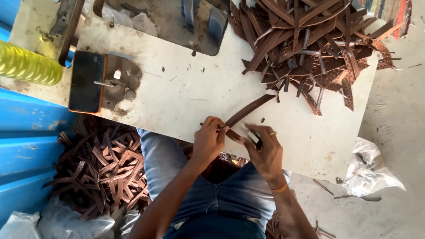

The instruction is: The person trims excess material from leather strips using a small hand-held blade.

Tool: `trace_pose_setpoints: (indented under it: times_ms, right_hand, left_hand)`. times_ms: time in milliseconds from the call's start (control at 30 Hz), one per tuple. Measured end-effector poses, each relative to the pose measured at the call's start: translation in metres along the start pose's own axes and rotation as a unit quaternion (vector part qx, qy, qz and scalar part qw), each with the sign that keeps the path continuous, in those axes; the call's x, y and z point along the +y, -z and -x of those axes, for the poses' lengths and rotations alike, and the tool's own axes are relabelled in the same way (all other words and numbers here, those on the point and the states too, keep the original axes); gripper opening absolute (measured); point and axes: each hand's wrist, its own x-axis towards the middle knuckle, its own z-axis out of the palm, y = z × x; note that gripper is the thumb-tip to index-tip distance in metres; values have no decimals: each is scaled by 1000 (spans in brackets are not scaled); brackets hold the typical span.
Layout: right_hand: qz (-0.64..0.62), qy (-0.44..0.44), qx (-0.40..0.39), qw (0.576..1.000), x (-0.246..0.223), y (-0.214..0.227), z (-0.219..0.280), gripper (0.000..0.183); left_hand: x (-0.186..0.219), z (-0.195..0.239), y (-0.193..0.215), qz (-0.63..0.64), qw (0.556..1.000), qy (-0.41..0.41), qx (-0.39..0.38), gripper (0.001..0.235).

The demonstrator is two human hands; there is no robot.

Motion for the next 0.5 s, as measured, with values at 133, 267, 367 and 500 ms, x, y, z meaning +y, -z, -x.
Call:
trace_pose_setpoints:
  times_ms: [133,267,367,500]
  right_hand:
    - [-36,-20,-20,999,12,-3,12,15]
    - [-23,-31,-33,999,-3,-5,7,36]
    - [-5,23,-8,1000,-1,-8,8,33]
    - [59,23,-16,998,2,-10,10,23]
  left_hand:
    - [15,-2,5,-20,1000,15,4,12]
    - [16,-3,9,-12,1000,9,4,14]
    - [16,-6,9,-2,1000,10,4,15]
    - [17,-5,8,9,1000,-3,16,15]
